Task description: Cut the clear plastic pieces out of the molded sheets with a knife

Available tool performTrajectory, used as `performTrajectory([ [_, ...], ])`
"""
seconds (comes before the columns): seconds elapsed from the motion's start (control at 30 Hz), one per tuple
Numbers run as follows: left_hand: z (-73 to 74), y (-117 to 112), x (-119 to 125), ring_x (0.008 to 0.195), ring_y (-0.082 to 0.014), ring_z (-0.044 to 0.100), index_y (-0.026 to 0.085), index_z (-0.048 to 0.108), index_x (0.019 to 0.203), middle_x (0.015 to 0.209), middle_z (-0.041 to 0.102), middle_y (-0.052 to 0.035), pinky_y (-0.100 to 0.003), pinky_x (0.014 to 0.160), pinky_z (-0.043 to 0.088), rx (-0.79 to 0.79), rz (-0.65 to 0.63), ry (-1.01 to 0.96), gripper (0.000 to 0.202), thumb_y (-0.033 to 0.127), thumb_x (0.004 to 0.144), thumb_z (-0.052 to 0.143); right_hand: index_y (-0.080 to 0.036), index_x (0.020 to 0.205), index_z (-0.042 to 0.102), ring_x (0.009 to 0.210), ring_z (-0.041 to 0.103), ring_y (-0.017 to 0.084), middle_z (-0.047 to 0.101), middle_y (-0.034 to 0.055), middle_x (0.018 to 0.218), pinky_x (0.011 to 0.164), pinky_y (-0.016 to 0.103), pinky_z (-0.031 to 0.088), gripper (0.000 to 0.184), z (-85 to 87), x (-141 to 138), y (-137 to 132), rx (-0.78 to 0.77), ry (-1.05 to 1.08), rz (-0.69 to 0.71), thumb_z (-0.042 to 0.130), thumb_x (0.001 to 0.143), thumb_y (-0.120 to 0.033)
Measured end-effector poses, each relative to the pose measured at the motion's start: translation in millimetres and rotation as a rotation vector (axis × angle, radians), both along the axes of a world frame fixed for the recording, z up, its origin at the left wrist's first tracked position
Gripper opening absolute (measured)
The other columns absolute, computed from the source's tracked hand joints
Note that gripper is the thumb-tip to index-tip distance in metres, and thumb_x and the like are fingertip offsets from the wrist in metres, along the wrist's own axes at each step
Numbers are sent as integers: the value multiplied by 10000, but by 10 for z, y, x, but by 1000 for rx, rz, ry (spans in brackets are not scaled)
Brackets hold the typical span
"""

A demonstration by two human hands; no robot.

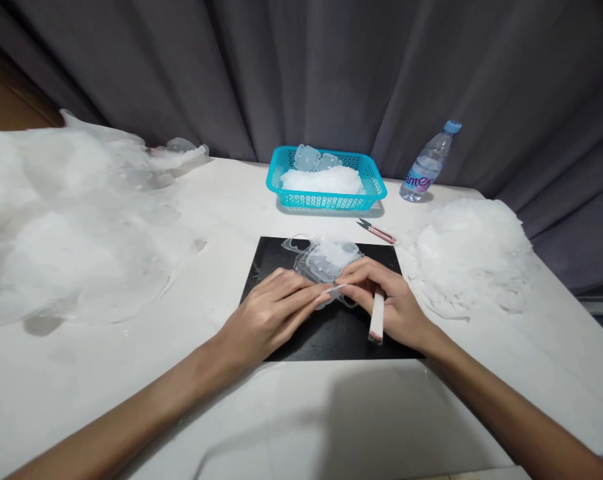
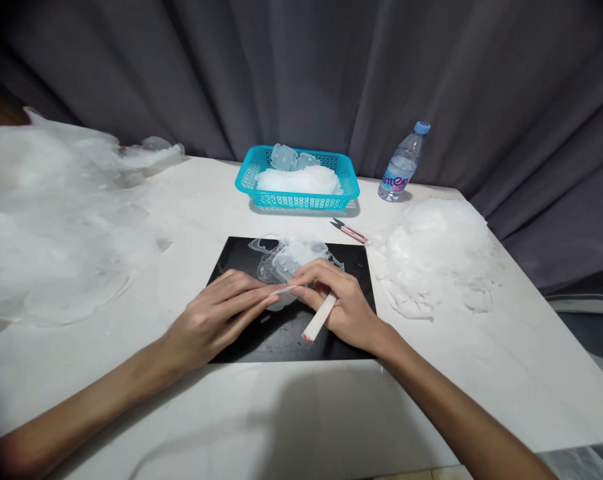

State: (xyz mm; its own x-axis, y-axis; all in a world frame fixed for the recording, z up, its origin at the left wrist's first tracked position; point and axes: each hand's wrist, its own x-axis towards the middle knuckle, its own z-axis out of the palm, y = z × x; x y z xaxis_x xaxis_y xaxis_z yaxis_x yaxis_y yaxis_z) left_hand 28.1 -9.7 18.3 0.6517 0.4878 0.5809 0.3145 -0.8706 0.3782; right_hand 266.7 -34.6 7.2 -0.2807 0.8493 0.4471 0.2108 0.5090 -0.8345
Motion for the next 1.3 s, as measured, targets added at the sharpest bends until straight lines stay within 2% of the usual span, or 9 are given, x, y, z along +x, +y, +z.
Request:
performTrajectory([
  [0.13,-21,-3,-20,866,-189,686,203,718,1225,1005,774,-65,-333,824,518,-50,-11,-6,237,197,1077,533,-215,955,690,857,641,157,698,55,1033,732,297,520,92,27,19,20,-114,49,31,663,1014,-280],
  [0.3,-59,21,-13,938,-173,722,208,684,1217,1074,774,-42,-277,863,527,-293,127,-76,194,225,1058,575,-236,1191,690,648,515,110,714,4,970,626,268,443,263,5,60,41,-207,-131,-8,765,944,-284],
  [0.47,-44,47,24,880,-144,737,236,685,1213,1001,785,14,-210,802,544,-501,95,-65,242,338,994,701,-228,1014,717,899,655,174,745,17,958,849,332,494,32,-30,9,15,-14,-205,-26,698,994,-212],
  [0.6,-50,38,23,848,-115,741,239,731,1113,1007,798,28,-178,784,554,-534,80,-96,125,287,1024,658,-243,1088,710,869,640,178,737,23,968,791,325,498,104,12,-14,-12,68,-189,-81,716,985,-229],
  [0.9,-44,31,6,743,-124,731,191,710,895,854,783,15,-200,708,565,-523,117,-122,123,269,988,692,-243,1021,675,960,634,193,735,20,1004,871,338,472,9,63,108,44,-8,-280,-51,677,1015,-249],
  [0.97,-26,43,0,722,-115,725,190,686,878,824,774,20,-191,692,559,-543,134,-163,129,261,985,689,-254,1146,664,990,633,200,737,23,1073,874,339,472,191,40,142,59,-71,-311,-28,741,974,-286],
  [1.03,-10,53,-6,744,-111,728,192,653,892,830,769,22,-187,717,556,-577,149,-202,126,262,996,670,-262,1221,654,997,630,201,740,21,1099,864,334,468,297,13,165,64,-126,-335,0,772,951,-302],
  [1.17,1,49,5,721,-105,708,206,606,1091,828,763,43,-192,719,544,-634,145,-164,186,298,971,714,-235,1002,702,907,623,180,731,7,965,823,321,455,32,-9,144,39,-126,-319,22,697,1004,-266],
  [1.3,-22,26,39,757,-99,704,231,693,1103,931,780,40,-184,707,529,-595,111,-99,157,320,977,721,-236,1032,700,919,599,181,738,8,976,846,327,458,28,38,76,5,-30,-285,21,679,1015,-240],
])
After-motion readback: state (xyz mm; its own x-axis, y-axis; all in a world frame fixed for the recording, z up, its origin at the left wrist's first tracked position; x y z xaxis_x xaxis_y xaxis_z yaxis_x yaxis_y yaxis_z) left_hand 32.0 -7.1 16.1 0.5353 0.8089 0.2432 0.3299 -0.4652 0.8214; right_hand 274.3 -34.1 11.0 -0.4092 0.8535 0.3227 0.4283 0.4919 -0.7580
